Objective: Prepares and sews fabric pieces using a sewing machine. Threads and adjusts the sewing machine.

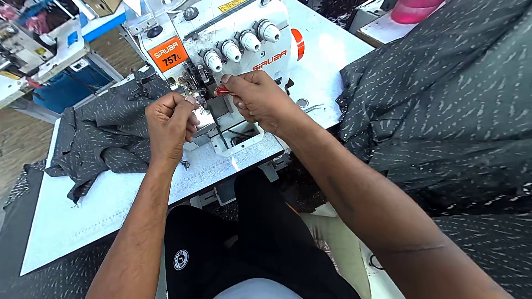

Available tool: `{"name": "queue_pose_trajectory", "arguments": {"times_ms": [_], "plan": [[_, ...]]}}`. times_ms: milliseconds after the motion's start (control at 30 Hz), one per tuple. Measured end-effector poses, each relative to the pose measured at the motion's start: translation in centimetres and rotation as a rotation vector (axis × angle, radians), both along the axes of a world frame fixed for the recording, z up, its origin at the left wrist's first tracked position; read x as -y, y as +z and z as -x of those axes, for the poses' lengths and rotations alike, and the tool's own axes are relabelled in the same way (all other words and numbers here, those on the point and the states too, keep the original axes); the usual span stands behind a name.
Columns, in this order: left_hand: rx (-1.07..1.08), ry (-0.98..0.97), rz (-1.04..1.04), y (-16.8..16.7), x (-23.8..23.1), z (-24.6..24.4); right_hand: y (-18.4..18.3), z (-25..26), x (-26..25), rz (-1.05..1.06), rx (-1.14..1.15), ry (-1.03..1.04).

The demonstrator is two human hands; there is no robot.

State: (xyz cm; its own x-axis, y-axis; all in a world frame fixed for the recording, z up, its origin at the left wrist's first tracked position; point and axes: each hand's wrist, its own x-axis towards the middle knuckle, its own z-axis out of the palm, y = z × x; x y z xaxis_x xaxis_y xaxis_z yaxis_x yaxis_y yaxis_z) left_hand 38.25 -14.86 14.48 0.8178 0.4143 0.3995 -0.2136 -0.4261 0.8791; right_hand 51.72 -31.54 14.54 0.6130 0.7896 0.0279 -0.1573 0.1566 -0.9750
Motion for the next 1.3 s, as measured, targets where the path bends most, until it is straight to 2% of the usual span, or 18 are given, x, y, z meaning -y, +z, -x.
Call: {"name": "queue_pose_trajectory", "arguments": {"times_ms": [167, 333, 633, 1300], "plan": [[-0.075, -0.028, -0.008, 0.3, -0.1, -0.1, -1.0, 0.5, -0.1, -0.014, 0.445, -0.140], [-0.111, -0.062, 0.025, 0.7, -0.3, -0.1, -1.3, 1.0, -0.1, 0.016, 0.583, -0.226], [-0.110, -0.114, -0.008, 0.6, -0.5, 0.0, -1.7, 0.9, -0.1, 0.010, 0.678, -0.261], [-0.093, -0.141, 0.005, 0.4, -0.7, 0.0, -1.4, 0.2, 0.1, 0.027, 0.708, -0.218]]}}
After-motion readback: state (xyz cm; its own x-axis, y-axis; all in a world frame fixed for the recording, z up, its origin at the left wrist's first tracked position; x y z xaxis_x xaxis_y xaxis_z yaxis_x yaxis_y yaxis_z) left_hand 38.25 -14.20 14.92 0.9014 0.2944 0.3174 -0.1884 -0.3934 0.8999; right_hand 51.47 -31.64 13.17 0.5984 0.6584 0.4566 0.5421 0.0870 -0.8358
